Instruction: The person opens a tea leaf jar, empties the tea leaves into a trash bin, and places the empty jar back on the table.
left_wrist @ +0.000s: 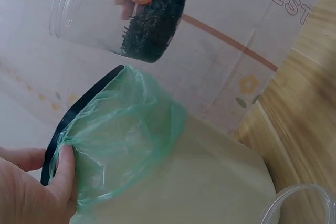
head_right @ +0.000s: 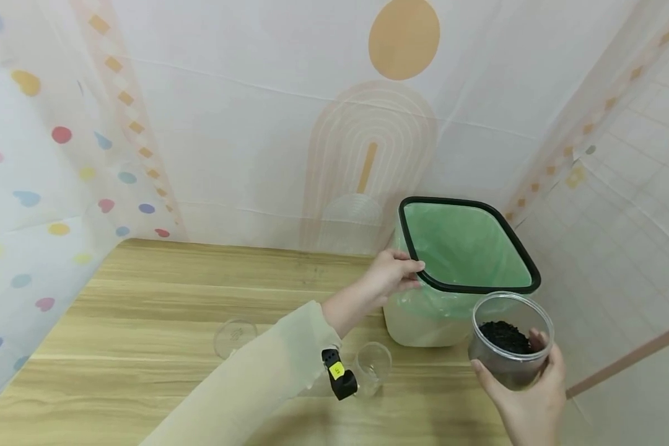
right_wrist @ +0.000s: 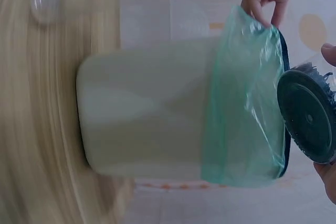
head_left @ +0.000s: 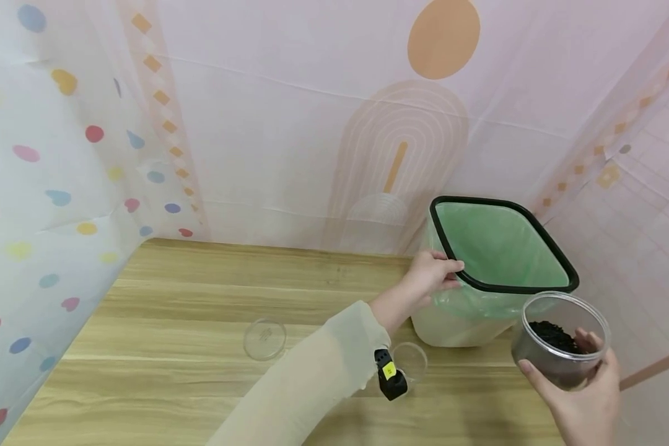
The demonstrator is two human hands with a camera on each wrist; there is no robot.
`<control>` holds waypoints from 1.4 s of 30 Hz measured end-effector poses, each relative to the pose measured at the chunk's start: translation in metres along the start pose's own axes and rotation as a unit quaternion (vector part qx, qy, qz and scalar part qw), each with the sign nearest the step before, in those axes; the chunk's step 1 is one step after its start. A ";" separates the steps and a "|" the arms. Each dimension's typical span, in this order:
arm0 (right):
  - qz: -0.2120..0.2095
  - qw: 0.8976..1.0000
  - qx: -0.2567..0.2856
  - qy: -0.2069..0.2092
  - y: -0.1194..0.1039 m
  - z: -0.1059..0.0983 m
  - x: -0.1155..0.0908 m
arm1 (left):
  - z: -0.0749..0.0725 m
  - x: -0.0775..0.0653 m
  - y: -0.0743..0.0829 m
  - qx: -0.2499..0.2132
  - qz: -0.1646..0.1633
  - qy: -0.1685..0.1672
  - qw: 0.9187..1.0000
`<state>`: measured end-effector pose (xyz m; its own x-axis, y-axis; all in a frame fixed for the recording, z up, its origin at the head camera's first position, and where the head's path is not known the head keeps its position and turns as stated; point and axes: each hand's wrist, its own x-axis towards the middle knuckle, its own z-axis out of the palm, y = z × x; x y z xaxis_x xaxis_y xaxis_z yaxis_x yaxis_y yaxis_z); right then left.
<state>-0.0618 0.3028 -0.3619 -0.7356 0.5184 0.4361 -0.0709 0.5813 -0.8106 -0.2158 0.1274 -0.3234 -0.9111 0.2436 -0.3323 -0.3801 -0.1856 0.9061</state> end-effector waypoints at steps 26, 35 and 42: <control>-0.464 0.866 -0.181 -0.034 -0.006 -0.020 0.137 | 0.002 0.010 -0.003 -0.071 0.015 -0.041 0.996; -0.539 0.811 -0.223 -0.043 -0.012 -0.022 0.163 | 0.003 0.011 -0.002 -0.087 0.017 -0.041 0.995; -0.566 0.790 -0.234 -0.034 -0.015 -0.021 0.176 | 0.004 0.011 -0.001 -0.087 0.015 -0.044 0.995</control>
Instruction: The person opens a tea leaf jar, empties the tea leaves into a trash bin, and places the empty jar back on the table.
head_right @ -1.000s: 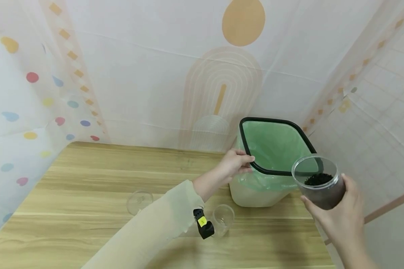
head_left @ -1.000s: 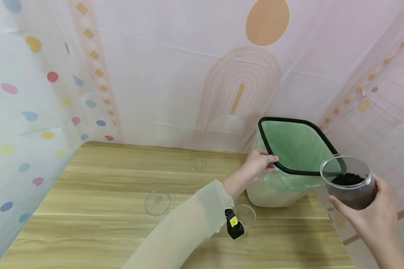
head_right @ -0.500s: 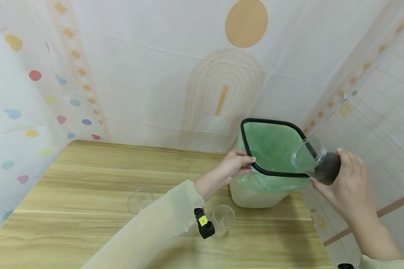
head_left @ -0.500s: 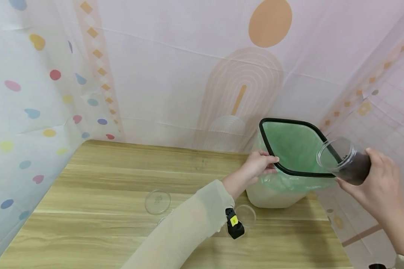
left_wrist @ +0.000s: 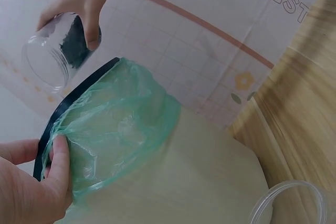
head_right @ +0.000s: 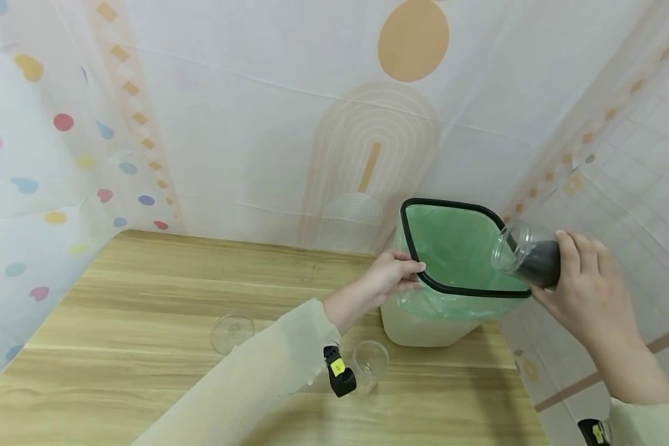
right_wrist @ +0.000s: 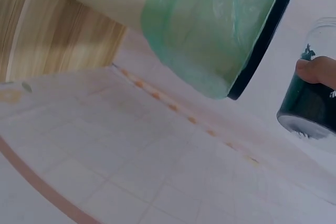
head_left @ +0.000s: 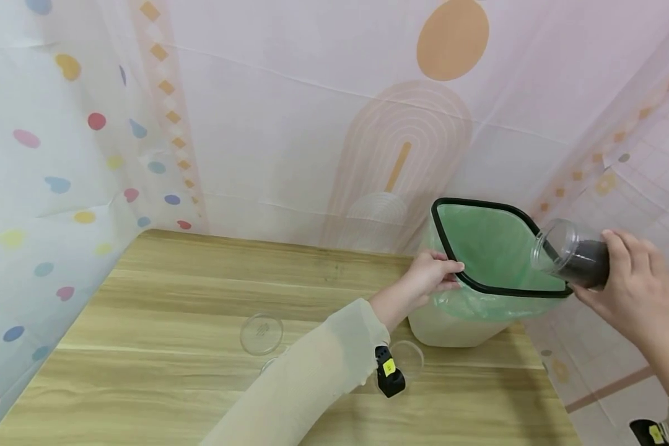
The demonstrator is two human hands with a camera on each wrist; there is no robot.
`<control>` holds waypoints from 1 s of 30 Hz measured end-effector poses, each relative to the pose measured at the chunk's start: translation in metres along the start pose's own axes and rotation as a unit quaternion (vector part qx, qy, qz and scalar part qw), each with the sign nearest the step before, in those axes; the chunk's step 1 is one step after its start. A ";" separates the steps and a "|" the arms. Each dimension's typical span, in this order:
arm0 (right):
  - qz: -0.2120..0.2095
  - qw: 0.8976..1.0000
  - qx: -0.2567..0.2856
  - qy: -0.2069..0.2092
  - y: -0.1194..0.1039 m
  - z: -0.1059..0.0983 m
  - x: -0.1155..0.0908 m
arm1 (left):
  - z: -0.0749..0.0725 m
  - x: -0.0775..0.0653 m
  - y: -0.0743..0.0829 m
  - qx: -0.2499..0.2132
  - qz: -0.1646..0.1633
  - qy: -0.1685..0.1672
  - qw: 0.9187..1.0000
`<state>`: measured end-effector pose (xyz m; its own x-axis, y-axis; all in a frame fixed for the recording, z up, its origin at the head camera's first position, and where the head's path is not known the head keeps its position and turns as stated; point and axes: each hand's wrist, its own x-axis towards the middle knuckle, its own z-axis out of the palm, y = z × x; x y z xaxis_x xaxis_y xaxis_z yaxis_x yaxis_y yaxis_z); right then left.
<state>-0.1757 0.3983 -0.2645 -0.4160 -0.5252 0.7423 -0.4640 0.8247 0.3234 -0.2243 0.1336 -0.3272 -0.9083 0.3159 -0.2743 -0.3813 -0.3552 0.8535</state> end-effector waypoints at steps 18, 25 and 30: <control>-0.077 0.994 -0.005 -0.071 0.009 -0.006 0.019 | 0.004 0.002 -0.004 -0.002 0.014 -0.002 1.000; -0.082 0.994 -0.018 -0.075 0.007 -0.009 0.026 | 0.005 0.001 -0.004 0.008 0.022 -0.003 1.000; -0.086 0.993 -0.017 -0.073 0.008 -0.009 0.029 | 0.006 0.000 -0.004 0.006 0.021 0.002 1.000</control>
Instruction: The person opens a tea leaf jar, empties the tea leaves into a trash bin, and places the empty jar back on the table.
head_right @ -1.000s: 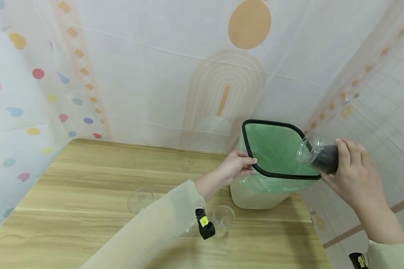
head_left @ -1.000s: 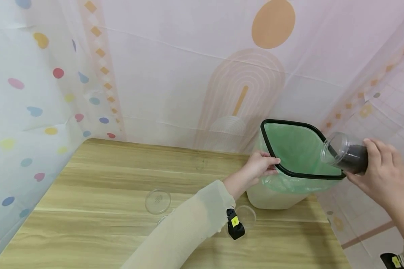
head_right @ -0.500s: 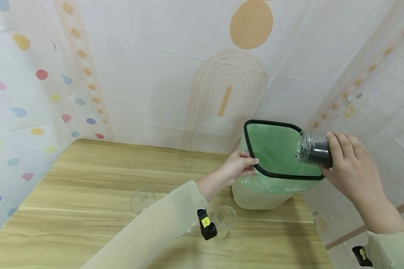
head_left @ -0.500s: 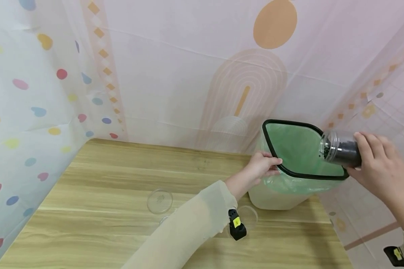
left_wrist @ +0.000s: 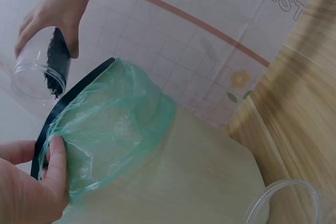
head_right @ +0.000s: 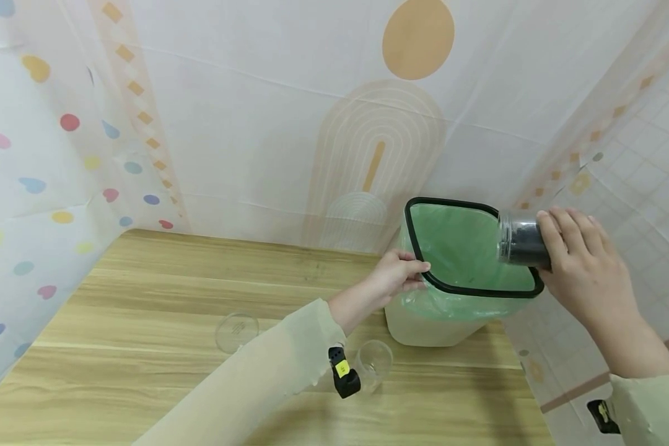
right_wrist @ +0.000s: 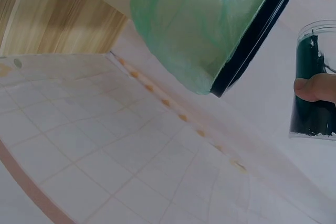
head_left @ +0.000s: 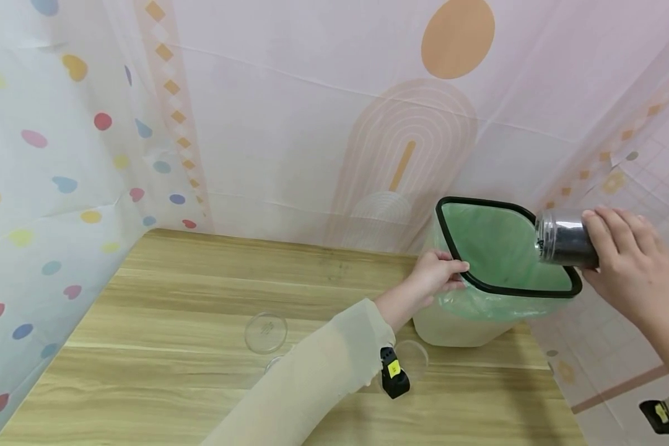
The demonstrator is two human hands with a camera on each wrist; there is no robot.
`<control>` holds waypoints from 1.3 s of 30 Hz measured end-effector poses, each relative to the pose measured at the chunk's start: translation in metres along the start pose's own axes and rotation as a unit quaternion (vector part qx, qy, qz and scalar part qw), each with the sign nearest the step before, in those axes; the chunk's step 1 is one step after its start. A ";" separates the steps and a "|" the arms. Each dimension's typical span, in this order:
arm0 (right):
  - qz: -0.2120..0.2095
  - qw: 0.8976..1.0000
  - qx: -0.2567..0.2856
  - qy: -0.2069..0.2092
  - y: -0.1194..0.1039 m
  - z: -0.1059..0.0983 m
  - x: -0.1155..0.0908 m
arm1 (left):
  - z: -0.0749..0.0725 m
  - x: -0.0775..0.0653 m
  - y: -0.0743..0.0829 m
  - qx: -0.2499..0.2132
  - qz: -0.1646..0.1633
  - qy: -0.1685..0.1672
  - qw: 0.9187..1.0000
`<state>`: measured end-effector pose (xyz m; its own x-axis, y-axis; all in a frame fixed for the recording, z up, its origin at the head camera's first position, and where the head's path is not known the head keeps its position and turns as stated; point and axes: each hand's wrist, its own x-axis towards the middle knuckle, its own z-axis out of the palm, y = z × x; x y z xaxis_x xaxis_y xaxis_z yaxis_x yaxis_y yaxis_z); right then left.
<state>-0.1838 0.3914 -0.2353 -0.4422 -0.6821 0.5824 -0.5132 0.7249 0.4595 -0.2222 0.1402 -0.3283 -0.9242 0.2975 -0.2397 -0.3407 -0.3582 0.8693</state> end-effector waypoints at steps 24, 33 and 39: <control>-0.002 1.000 -0.009 -0.007 0.006 0.000 0.000 | -0.001 0.000 0.000 0.007 0.004 -0.008 1.000; 0.003 1.000 -0.001 -0.011 0.008 -0.002 0.001 | -0.001 -0.001 -0.001 0.006 0.006 -0.004 1.000; 0.012 1.000 0.006 -0.022 0.008 -0.003 0.001 | -0.001 -0.001 -0.001 0.007 0.002 0.003 1.000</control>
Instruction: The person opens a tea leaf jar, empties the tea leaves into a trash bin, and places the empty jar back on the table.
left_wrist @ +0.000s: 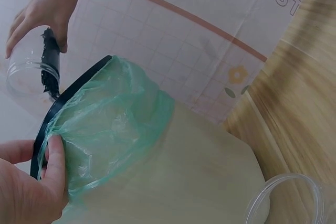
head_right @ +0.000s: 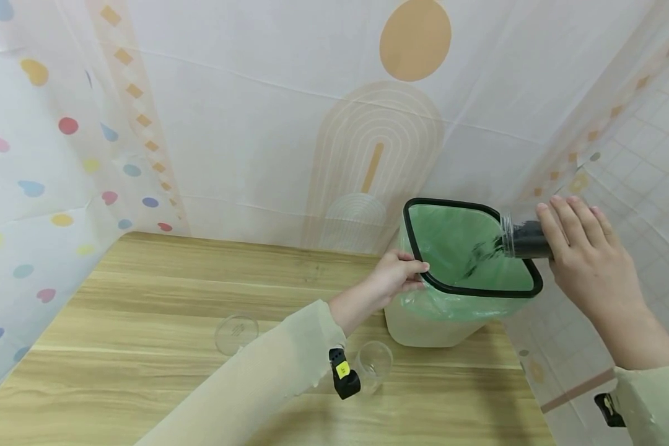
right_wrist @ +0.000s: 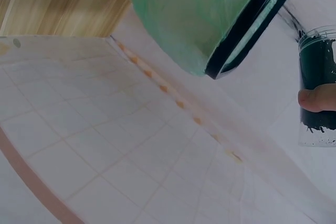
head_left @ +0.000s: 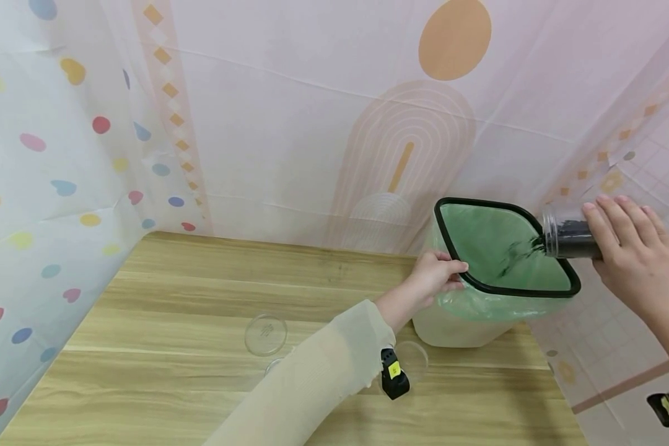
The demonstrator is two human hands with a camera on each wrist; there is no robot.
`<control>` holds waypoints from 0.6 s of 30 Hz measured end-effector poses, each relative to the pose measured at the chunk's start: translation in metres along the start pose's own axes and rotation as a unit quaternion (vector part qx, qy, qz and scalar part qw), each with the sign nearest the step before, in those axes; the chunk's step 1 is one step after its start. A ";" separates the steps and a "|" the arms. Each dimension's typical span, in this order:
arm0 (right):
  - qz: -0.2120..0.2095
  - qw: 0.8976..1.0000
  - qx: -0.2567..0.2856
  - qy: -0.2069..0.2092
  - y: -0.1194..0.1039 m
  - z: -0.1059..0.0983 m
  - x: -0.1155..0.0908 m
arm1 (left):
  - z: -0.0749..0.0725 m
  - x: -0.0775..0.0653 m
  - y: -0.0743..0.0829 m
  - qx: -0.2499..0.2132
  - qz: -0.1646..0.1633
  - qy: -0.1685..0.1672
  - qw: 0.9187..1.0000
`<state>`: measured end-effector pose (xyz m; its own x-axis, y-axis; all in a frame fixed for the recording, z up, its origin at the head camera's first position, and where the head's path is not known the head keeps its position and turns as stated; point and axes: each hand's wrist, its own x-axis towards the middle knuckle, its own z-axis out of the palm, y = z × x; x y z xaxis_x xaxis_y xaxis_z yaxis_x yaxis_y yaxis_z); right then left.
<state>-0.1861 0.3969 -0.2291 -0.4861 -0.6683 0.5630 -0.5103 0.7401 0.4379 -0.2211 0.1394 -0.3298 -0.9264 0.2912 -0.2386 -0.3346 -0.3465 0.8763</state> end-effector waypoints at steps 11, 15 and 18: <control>-0.032 0.999 0.000 0.026 0.002 0.001 0.004 | 0.000 0.001 0.000 0.004 0.001 0.002 1.000; -0.041 0.999 -0.008 0.026 0.001 0.002 0.006 | 0.000 0.002 -0.001 0.001 0.001 0.001 1.000; -0.050 0.998 -0.014 0.034 0.000 0.003 0.007 | -0.001 0.002 -0.001 -0.003 0.002 0.002 1.000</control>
<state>-0.1915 0.3924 -0.2267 -0.3845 -0.7325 0.5617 -0.5331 0.6730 0.5127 -0.2228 0.1393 -0.3314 -0.9285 0.2856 -0.2372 -0.3319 -0.3525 0.8750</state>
